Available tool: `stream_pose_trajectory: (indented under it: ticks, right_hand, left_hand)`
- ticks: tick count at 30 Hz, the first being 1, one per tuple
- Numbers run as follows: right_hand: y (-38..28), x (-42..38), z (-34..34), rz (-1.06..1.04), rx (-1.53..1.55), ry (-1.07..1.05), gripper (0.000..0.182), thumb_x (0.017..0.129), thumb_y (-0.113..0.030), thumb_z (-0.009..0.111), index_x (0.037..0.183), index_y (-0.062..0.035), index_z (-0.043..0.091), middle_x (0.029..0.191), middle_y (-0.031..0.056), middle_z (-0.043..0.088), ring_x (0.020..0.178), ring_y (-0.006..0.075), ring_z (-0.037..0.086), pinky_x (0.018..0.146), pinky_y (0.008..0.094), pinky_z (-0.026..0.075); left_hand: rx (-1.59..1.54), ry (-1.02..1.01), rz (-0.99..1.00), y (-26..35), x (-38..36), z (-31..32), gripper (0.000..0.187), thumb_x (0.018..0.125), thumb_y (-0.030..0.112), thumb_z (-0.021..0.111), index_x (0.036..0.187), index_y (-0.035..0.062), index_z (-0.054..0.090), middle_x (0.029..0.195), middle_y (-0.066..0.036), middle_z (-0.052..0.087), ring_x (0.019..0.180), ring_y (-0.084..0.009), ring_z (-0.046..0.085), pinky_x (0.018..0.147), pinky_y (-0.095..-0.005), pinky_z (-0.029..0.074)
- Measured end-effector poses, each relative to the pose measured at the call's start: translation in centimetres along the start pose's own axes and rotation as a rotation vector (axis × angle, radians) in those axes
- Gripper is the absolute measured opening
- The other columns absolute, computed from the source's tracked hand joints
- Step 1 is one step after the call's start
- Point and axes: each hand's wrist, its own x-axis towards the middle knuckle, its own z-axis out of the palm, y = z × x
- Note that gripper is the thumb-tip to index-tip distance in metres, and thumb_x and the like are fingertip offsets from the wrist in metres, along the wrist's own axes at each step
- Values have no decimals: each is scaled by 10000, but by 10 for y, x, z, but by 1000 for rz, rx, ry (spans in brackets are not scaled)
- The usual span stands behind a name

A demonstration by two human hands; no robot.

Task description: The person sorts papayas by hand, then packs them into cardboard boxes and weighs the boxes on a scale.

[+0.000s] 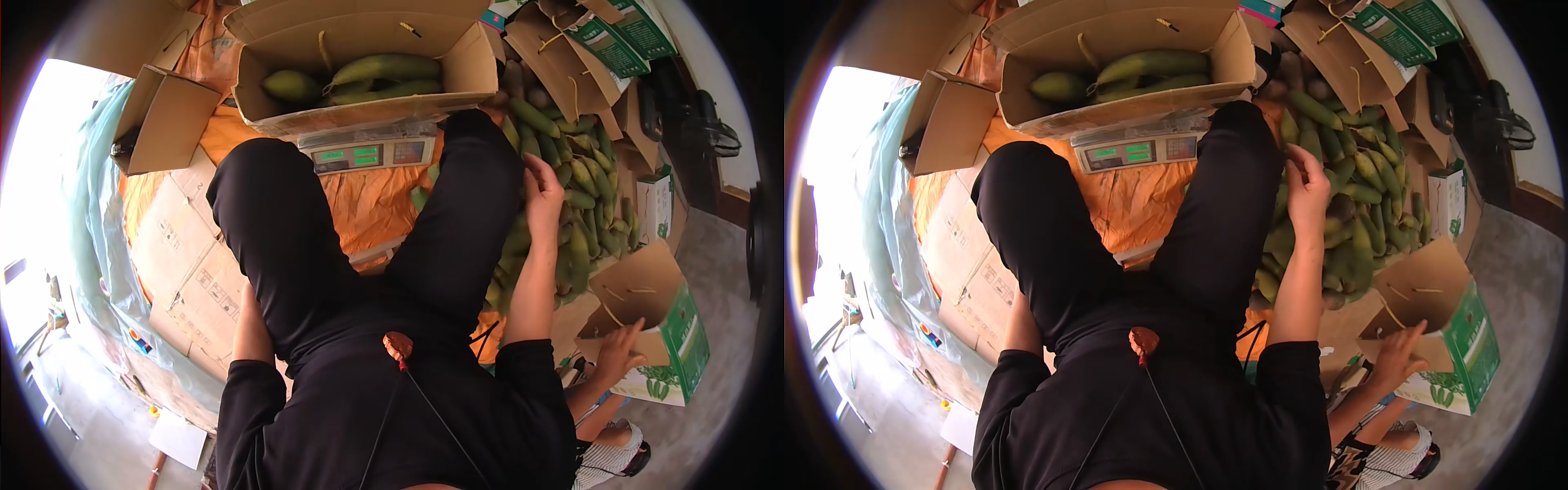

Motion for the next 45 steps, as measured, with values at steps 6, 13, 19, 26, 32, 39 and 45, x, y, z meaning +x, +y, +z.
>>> stream_pose_trajectory:
  ticks: [6,13,19,26,32,39,45]
  right_hand:
    - [65,-15,4,69,-29,2,267,895,-66,583,1157,-36,625,1017,92,681,922,167,652,797,292,499]
    - [140,-55,13,179,-212,-171,245,873,-125,580,1100,-54,638,979,181,670,910,311,660,790,367,506]
    - [188,-102,32,226,-351,-385,259,917,-190,442,1014,-42,632,1011,215,644,941,400,608,793,459,485]
    - [176,-121,35,333,-334,-437,262,888,-195,458,978,-9,620,959,255,631,908,429,595,774,463,476]
    - [245,-132,49,507,-11,-307,238,861,-176,492,908,14,628,891,248,640,862,419,607,740,443,478]
    - [230,-131,51,816,423,-50,180,873,-126,555,917,31,631,819,94,665,726,175,598,686,325,479]
    - [277,-130,55,274,-305,-249,185,889,-125,546,1006,-11,632,890,111,685,796,214,644,723,334,498]
  left_hand:
    - [-20,-12,-37,-3,6,-16,303,911,77,525,1192,-24,571,1027,-127,666,901,-212,654,817,-310,524]
    - [-30,-53,53,26,11,-50,269,900,48,514,1148,-24,588,997,-120,668,857,-191,656,767,-291,533]
    - [172,122,570,180,-47,20,263,936,164,574,1162,34,609,1131,-72,631,1099,-166,568,947,-333,427]
    - [553,-137,834,258,-104,139,386,897,96,553,1274,13,540,1273,-90,561,1172,-200,526,1003,-325,393]
    - [936,-277,957,258,-67,186,529,827,212,676,1329,163,517,1381,-131,454,1297,-262,405,1067,-401,329]
    - [1052,-172,931,236,-28,194,637,792,275,719,1368,176,466,1477,-172,316,1365,-350,273,1114,-445,269]
    - [1043,-144,871,229,-19,186,664,782,296,728,1373,159,458,1478,-176,312,1364,-350,279,1111,-450,274]
